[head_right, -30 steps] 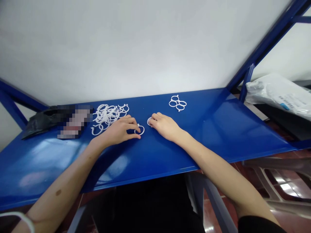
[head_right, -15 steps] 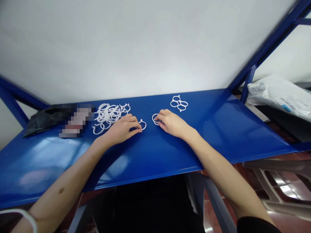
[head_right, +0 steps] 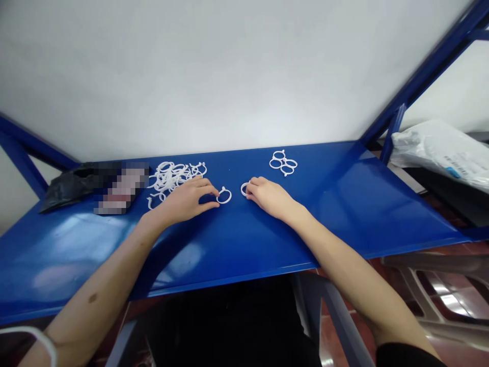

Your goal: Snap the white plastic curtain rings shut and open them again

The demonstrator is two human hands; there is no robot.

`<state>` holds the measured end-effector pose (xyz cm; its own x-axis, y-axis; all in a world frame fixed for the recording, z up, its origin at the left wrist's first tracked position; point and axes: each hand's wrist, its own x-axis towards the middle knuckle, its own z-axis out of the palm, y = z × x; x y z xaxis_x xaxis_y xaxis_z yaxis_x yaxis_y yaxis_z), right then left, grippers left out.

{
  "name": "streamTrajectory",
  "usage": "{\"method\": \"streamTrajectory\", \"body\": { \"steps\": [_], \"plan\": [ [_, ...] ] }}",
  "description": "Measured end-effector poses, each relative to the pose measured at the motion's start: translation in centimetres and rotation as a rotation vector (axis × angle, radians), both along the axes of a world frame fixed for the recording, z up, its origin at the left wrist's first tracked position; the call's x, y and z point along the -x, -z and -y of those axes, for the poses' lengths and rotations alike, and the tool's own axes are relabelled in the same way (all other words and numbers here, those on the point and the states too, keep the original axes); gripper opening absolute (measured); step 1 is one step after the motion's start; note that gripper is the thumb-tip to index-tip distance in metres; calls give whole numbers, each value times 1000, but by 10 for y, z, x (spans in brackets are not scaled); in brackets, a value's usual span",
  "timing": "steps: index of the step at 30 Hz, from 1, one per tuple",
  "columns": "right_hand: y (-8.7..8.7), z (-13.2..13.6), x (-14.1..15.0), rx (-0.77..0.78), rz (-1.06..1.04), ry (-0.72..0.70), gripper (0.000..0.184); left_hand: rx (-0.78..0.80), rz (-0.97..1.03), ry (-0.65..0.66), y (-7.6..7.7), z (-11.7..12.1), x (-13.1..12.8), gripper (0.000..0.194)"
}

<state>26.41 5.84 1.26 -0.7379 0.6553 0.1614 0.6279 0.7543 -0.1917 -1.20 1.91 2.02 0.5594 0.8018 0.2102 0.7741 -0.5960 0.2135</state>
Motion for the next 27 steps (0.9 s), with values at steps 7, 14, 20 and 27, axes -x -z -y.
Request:
{"method": "streamTrajectory", "body": {
  "steps": [7,14,20,27],
  "plan": [
    [-8,17,16,-167,-81,-224,29,24,43,25,5,1,-8,8],
    [1,24,27,-212,3,-274,29,93,121,-75,8,6,-13,22],
    [3,22,28,-234,46,-239,29,82,104,-34,7,5,-15,19],
    [8,19,27,-169,-21,-247,21,42,90,10,8,4,-16,22]
  ]
}}
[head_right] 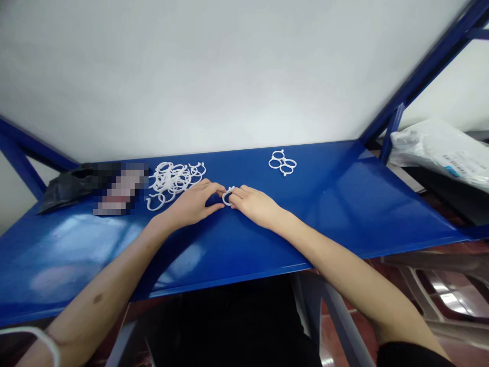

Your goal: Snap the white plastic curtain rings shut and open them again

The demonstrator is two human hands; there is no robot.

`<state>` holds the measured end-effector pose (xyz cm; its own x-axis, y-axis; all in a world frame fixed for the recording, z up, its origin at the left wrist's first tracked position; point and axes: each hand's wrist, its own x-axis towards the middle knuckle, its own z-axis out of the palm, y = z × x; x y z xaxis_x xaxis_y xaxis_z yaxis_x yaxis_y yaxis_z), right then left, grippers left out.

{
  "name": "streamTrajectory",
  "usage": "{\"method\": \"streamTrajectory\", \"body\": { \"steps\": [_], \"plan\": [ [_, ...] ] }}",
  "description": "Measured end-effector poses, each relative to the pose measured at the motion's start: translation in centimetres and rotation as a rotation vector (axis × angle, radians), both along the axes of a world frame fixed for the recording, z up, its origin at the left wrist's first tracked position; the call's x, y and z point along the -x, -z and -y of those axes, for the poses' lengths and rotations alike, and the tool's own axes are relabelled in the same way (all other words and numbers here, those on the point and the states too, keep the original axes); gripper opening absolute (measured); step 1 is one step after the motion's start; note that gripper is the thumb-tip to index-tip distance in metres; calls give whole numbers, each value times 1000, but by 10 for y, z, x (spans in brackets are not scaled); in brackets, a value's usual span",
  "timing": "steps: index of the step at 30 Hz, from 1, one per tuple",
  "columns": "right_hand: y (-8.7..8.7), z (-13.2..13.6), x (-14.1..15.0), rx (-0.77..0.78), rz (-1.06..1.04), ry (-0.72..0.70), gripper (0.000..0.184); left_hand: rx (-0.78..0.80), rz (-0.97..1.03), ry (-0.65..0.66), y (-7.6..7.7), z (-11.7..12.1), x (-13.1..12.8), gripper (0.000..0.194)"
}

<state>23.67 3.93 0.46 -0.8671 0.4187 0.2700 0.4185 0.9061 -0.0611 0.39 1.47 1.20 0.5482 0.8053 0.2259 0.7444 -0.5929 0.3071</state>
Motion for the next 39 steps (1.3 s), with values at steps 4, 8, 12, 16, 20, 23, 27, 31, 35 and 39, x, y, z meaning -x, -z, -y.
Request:
{"method": "streamTrajectory", "body": {
  "steps": [4,8,12,16,20,23,27,31,35,39],
  "plan": [
    [4,-2,-1,18,-48,-22,20,-79,-27,46,3,-1,0,21],
    [6,-1,1,-75,15,26,26,-152,-37,106,8,-3,-1,15],
    [3,2,2,-177,88,69,30,-288,-45,112,9,-2,-4,15],
    [-3,8,0,-255,78,73,33,-468,-96,144,4,1,-8,21],
    [-6,13,0,-351,40,60,37,-507,-182,207,2,2,-11,29],
    [-6,15,3,-397,18,80,39,-546,-227,176,2,4,-15,29],
    [-7,17,9,-459,-12,157,39,-592,-310,4,4,9,-25,27],
    [-5,18,13,-472,-16,259,42,-589,-349,-128,9,12,-36,29],
    [-4,13,9,-389,-42,187,38,-564,-342,-106,10,9,-33,27],
    [-11,3,-1,-231,-214,204,30,-527,-272,-196,4,-2,-11,26]
  ]
}}
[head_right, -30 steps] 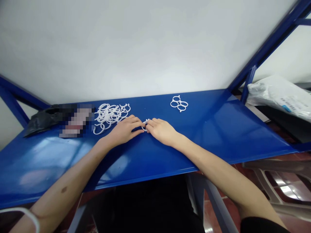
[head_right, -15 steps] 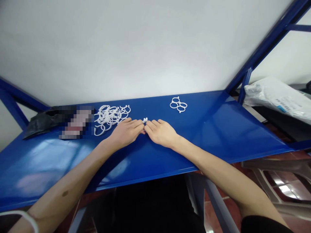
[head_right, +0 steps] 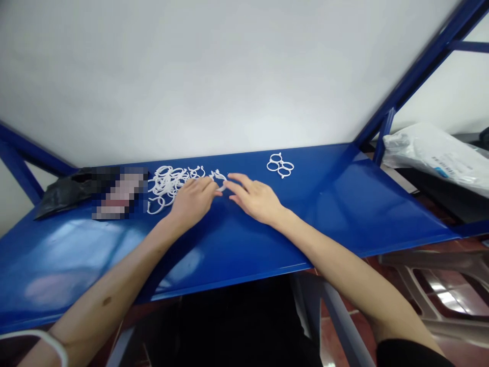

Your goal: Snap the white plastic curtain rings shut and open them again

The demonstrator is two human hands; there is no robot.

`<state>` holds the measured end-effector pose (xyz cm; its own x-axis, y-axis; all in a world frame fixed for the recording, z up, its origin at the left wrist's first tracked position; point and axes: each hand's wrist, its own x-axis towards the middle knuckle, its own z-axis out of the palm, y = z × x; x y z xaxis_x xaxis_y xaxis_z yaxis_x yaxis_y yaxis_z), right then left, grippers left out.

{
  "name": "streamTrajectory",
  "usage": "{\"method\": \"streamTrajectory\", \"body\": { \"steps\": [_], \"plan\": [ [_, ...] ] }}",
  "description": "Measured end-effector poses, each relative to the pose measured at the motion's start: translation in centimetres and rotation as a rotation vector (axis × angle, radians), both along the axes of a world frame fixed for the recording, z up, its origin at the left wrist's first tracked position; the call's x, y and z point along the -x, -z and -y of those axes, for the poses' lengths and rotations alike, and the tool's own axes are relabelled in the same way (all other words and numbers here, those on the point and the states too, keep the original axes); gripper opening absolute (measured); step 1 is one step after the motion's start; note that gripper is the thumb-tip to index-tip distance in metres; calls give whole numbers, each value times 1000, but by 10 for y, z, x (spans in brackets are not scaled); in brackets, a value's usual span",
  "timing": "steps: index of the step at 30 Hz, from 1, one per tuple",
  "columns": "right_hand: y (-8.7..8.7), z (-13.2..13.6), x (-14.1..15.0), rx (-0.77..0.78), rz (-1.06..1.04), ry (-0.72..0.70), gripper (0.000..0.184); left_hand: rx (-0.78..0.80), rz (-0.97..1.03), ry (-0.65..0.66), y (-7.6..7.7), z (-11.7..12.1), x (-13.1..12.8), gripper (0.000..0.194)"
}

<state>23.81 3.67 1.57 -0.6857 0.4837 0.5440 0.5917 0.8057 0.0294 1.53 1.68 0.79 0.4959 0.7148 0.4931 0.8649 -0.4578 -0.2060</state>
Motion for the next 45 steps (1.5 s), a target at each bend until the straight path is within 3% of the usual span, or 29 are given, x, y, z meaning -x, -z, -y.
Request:
{"method": "streamTrajectory", "body": {
  "steps": [6,12,16,24,28,34,39,45],
  "plan": [
    [-7,-45,-53,117,-172,416,34,9,77,-205,3,-14,41,18],
    [15,-92,-116,310,-93,623,39,16,217,-99,4,-13,39,19],
    [20,-97,-120,381,-63,660,32,63,251,-9,1,-12,34,20],
    [10,-87,-105,438,-8,768,26,168,259,72,4,-13,35,21],
    [9,-90,-111,455,-82,719,16,180,259,87,4,-12,35,22],
    [2,-96,-131,557,-221,318,11,178,274,98,1,-12,35,22],
    [-2,-95,-138,695,-105,288,9,175,284,104,-1,-12,35,21],
    [7,-94,-127,550,17,242,11,178,273,113,1,-11,34,21]
  ]
}}
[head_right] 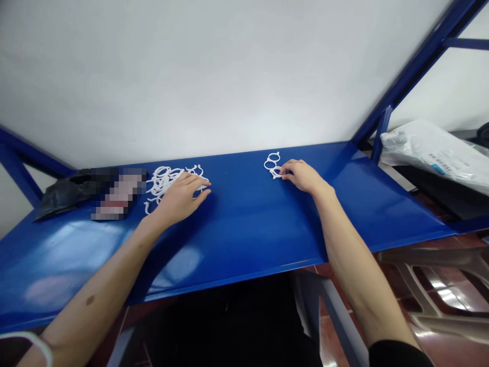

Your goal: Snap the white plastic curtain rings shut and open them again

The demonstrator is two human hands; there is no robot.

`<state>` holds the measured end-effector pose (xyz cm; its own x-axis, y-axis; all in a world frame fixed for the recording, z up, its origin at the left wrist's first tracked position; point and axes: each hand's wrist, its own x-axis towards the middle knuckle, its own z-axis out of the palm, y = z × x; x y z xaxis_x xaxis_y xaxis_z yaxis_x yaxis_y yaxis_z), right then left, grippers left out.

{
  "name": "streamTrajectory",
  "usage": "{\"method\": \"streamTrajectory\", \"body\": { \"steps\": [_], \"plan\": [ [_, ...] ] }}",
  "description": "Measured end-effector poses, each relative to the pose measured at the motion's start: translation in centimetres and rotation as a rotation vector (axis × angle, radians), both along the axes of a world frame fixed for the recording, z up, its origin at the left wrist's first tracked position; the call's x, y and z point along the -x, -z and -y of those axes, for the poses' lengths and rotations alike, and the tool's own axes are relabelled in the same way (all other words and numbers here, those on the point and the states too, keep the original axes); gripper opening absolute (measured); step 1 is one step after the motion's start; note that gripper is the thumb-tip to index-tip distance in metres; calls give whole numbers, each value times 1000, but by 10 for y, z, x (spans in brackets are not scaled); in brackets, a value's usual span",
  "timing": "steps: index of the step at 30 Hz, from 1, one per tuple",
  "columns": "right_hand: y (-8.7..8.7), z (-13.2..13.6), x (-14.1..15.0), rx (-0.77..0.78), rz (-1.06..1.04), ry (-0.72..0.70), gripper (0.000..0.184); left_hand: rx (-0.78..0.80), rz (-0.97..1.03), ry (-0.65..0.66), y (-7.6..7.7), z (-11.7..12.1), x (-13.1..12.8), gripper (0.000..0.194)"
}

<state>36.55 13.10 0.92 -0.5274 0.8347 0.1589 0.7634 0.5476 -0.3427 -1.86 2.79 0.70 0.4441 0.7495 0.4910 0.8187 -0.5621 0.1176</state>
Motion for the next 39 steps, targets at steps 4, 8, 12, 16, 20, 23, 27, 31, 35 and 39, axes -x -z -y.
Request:
{"method": "streamTrajectory", "body": {
  "steps": [4,8,12,16,20,23,27,31,35,39],
  "plan": [
    [0,15,29,-91,-114,16,10,19,-9,6,0,1,-3,20],
    [-4,40,70,109,-420,-53,18,-31,37,58,-6,7,-13,18],
    [-4,62,102,565,-800,-145,30,-196,52,135,-14,19,-28,15],
    [-6,76,113,866,-1023,-240,30,-319,-99,201,-15,27,-38,16],
    [-8,83,116,1013,-1106,-299,23,-373,-162,222,-11,28,-42,7],
    [-5,84,119,1072,-1137,-305,19,-351,-146,191,-8,28,-44,11],
    [2,82,122,1058,-1186,-245,16,-376,-134,157,-7,29,-48,10],
    [7,80,121,1041,-1192,-285,23,-436,-108,153,-6,32,-52,7],
    [10,79,122,1018,-1193,-301,25,-477,-52,175,-5,32,-55,6],
    [15,80,123,1064,-1227,-294,26,-533,-9,212,-3,30,-53,12]
  ]
}}
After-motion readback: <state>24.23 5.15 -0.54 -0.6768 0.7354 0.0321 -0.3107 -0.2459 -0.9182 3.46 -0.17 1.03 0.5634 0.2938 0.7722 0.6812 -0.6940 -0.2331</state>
